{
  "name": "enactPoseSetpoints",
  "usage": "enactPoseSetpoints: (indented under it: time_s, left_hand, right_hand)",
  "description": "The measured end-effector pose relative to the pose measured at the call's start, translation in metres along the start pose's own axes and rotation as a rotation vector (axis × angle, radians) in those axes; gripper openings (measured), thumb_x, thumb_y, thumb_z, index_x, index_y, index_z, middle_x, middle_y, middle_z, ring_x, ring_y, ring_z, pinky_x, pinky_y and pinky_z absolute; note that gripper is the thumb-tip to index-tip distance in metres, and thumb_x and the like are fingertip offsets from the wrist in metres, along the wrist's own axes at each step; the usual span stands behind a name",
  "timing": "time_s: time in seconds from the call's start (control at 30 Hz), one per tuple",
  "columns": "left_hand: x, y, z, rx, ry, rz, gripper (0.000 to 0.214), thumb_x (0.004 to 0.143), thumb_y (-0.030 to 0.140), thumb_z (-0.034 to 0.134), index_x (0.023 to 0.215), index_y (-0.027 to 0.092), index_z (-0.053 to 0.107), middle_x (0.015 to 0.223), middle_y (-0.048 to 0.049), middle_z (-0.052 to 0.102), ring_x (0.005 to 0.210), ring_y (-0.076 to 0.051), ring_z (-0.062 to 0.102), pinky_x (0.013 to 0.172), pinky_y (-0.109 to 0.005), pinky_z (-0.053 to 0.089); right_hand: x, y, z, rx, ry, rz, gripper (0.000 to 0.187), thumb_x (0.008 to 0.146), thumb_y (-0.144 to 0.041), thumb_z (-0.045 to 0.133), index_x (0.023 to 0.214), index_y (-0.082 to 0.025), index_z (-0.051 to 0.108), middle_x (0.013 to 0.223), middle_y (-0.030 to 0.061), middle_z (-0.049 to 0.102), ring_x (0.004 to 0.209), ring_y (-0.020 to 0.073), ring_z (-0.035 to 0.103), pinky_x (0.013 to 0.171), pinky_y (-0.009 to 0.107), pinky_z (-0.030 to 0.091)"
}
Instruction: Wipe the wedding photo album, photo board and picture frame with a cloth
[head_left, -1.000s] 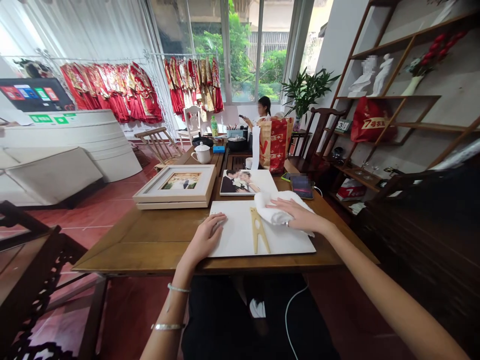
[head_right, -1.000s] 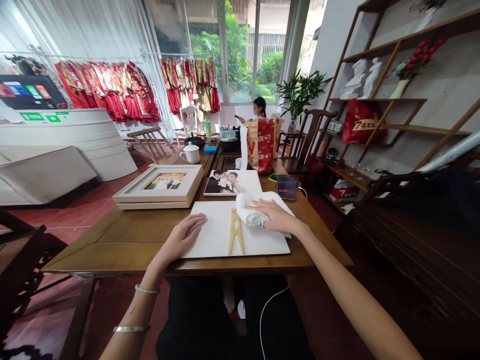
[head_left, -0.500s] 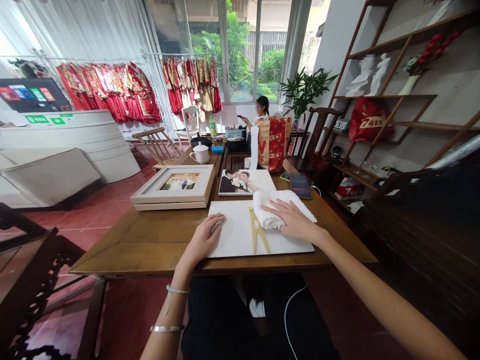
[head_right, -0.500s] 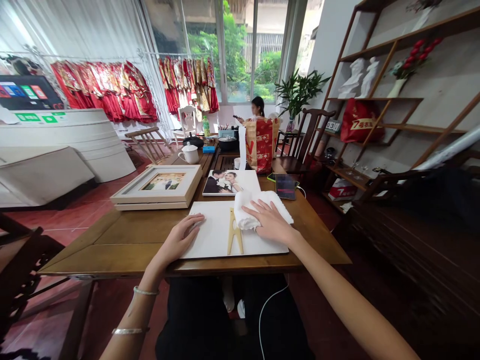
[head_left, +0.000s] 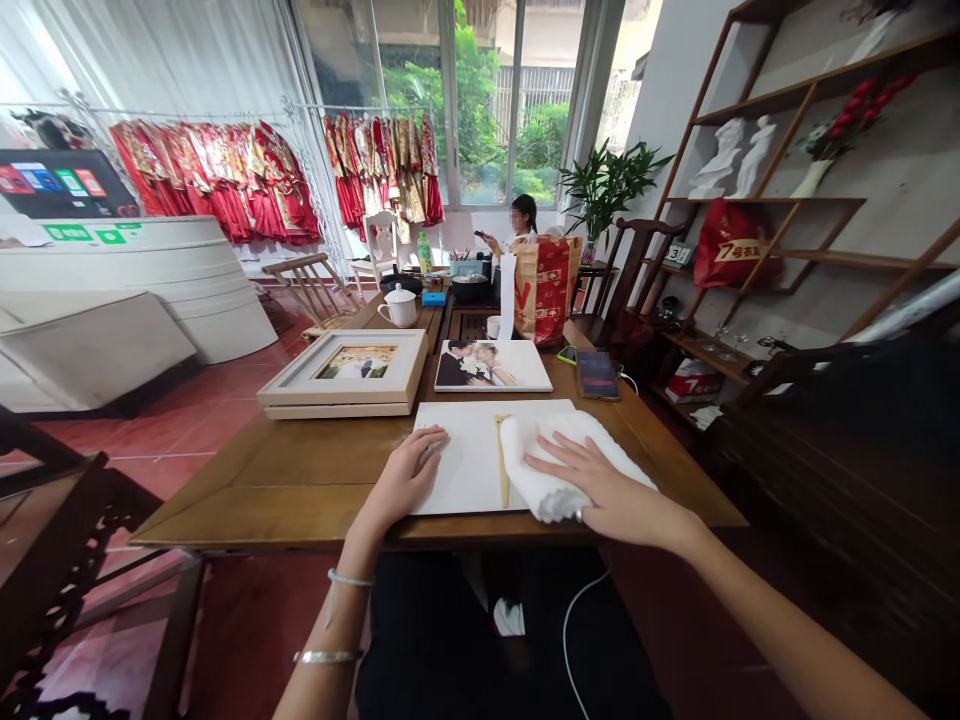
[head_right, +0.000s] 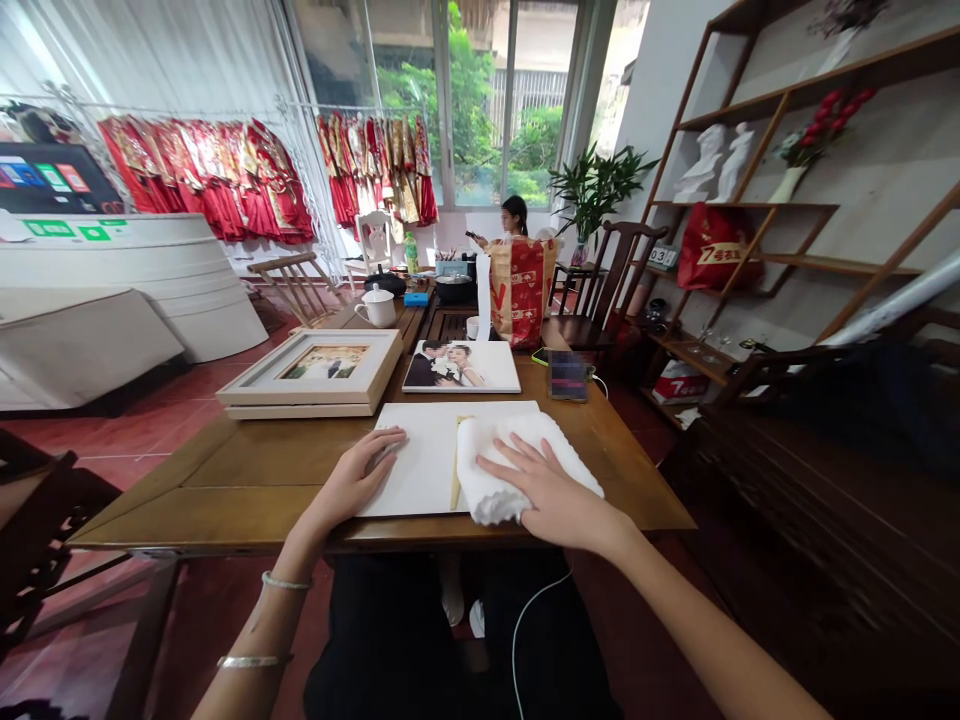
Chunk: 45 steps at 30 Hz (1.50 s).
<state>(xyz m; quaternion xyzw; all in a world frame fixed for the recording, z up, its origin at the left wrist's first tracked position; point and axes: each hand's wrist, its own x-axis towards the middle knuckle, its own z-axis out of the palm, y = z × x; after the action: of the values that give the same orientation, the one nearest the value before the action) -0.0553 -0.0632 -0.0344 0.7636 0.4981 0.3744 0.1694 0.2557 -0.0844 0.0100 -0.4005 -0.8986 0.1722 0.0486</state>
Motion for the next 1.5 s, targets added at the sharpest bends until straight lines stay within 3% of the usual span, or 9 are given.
enactPoseSetpoints:
  time_s: [0.2, 0.33, 0.43, 0.57, 0.8, 0.93, 1.23, 1.37, 1.5]
  left_hand:
    - [0.000, 0.001, -0.001, 0.007, 0.002, 0.010, 0.030, 0.087, 0.023, 0.046, 0.113, 0.019, 0.061, 0.123, -0.0100, 0.060, 0.121, -0.023, 0.052, 0.106, -0.044, 0.037]
    - [0.001, 0.002, -0.001, 0.007, 0.001, 0.004, 0.030, 0.087, 0.022, 0.046, 0.112, 0.018, 0.062, 0.123, -0.0099, 0.060, 0.120, -0.023, 0.052, 0.106, -0.044, 0.038]
    - [0.001, 0.001, -0.001, 0.009, 0.002, 0.002, 0.030, 0.087, 0.022, 0.046, 0.111, 0.018, 0.062, 0.122, -0.0101, 0.061, 0.120, -0.023, 0.053, 0.106, -0.043, 0.038]
    - [0.000, -0.001, -0.001, 0.006, 0.003, -0.006, 0.030, 0.087, 0.023, 0.046, 0.111, 0.018, 0.062, 0.123, -0.0101, 0.060, 0.121, -0.023, 0.052, 0.106, -0.042, 0.037]
    - [-0.002, 0.000, -0.002, -0.002, 0.003, -0.025, 0.031, 0.086, 0.024, 0.046, 0.111, 0.016, 0.062, 0.123, -0.0113, 0.060, 0.121, -0.024, 0.051, 0.106, -0.042, 0.037]
    - [-0.002, 0.001, -0.003, -0.013, 0.009, -0.010, 0.030, 0.086, 0.023, 0.046, 0.111, 0.017, 0.062, 0.122, -0.0107, 0.060, 0.121, -0.024, 0.052, 0.106, -0.042, 0.038]
    - [-0.002, -0.002, -0.003, -0.005, 0.011, 0.009, 0.030, 0.086, 0.022, 0.046, 0.111, 0.017, 0.062, 0.122, -0.0106, 0.061, 0.119, -0.024, 0.053, 0.105, -0.043, 0.038]
    - [-0.001, -0.001, -0.003, -0.007, 0.013, 0.011, 0.030, 0.087, 0.022, 0.046, 0.111, 0.017, 0.062, 0.121, -0.0105, 0.061, 0.119, -0.023, 0.053, 0.105, -0.042, 0.039]
    - [0.000, -0.002, -0.002, -0.006, 0.009, 0.004, 0.030, 0.086, 0.021, 0.046, 0.111, 0.016, 0.062, 0.121, -0.0111, 0.061, 0.119, -0.024, 0.053, 0.105, -0.042, 0.039]
  right_hand:
    - [0.072, 0.024, -0.010, -0.032, 0.073, 0.151, 0.078, 0.071, -0.010, 0.042, 0.145, -0.030, 0.026, 0.155, 0.0032, 0.015, 0.141, 0.0267, 0.005, 0.109, 0.058, 0.004]
    - [0.107, 0.016, -0.007, -0.077, 0.143, 0.315, 0.074, 0.077, -0.015, 0.042, 0.147, -0.029, 0.021, 0.155, 0.0056, 0.013, 0.139, 0.0402, 0.004, 0.102, 0.070, 0.006]
    - [0.116, 0.006, -0.002, -0.092, 0.129, 0.301, 0.074, 0.077, -0.015, 0.043, 0.147, -0.030, 0.022, 0.155, 0.0033, 0.014, 0.137, 0.0442, 0.002, 0.099, 0.074, 0.005]
    - [0.095, -0.016, 0.004, -0.107, 0.072, 0.228, 0.079, 0.073, -0.010, 0.044, 0.146, -0.031, 0.023, 0.155, 0.0014, 0.016, 0.138, 0.0412, 0.003, 0.101, 0.073, 0.008]
    - [0.004, -0.076, 0.018, -0.085, -0.041, 0.029, 0.095, 0.060, -0.002, 0.044, 0.146, -0.033, 0.020, 0.155, 0.0003, 0.011, 0.139, 0.0384, -0.006, 0.103, 0.070, 0.006]
    - [-0.010, -0.080, 0.016, -0.033, -0.070, -0.029, 0.096, 0.058, -0.002, 0.043, 0.145, -0.036, 0.022, 0.155, -0.0018, 0.013, 0.140, 0.0354, -0.004, 0.105, 0.069, 0.008]
    - [0.090, -0.029, 0.001, -0.118, 0.038, 0.179, 0.077, 0.073, -0.011, 0.043, 0.145, -0.034, 0.024, 0.155, -0.0010, 0.016, 0.139, 0.0367, 0.005, 0.103, 0.068, 0.012]
    - [0.128, -0.028, 0.003, -0.237, 0.128, 0.294, 0.065, 0.081, -0.019, 0.043, 0.144, -0.028, 0.029, 0.153, 0.0056, 0.023, 0.138, 0.0405, 0.011, 0.102, 0.068, 0.009]
    - [0.143, -0.034, 0.007, -0.271, 0.161, 0.295, 0.062, 0.082, -0.019, 0.045, 0.143, -0.020, 0.032, 0.151, 0.0121, 0.025, 0.137, 0.0412, 0.009, 0.103, 0.066, 0.004]
